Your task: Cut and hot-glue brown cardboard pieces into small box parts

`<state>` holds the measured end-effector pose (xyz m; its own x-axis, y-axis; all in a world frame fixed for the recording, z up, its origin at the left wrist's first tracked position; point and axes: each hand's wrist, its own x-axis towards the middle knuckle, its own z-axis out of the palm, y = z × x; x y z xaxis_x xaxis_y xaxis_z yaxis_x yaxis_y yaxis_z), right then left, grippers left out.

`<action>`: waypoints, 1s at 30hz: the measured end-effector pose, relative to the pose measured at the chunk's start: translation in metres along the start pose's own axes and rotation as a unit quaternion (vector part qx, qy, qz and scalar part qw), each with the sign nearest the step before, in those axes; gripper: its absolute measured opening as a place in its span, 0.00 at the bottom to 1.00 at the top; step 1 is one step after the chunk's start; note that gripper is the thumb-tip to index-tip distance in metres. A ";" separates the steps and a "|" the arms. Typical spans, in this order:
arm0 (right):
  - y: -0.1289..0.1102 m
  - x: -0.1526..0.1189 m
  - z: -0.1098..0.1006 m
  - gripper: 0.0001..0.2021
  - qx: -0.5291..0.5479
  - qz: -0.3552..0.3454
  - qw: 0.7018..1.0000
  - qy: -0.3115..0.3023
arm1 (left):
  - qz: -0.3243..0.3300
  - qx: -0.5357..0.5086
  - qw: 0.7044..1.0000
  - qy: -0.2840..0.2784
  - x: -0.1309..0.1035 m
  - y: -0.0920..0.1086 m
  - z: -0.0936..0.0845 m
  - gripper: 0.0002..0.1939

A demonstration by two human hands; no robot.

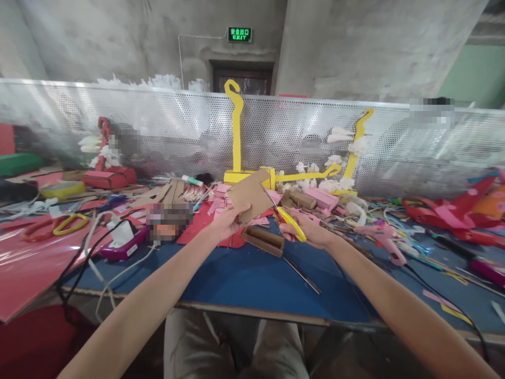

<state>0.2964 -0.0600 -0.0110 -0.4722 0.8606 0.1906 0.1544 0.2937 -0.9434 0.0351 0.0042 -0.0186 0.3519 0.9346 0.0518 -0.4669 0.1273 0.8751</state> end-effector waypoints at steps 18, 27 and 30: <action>0.009 0.004 0.006 0.16 -0.036 0.002 0.998 0.048 | 0.050 0.012 0.998 -0.038 -0.002 0.004 -0.001 0.15; 0.016 0.013 0.009 0.21 -0.031 -0.015 0.996 0.078 | 0.064 0.046 0.994 -0.078 -0.007 0.004 0.003 0.19; 0.019 0.009 0.002 0.22 -0.038 -0.008 0.998 0.059 | 0.056 0.067 0.990 -0.110 -0.012 0.002 0.006 0.19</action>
<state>0.2936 -0.0476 -0.0280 -0.3705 0.8972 0.2402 0.2144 0.3343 -0.9178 0.0348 -0.0086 -0.0152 0.4780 0.8440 0.2432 -0.4061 -0.0332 0.9132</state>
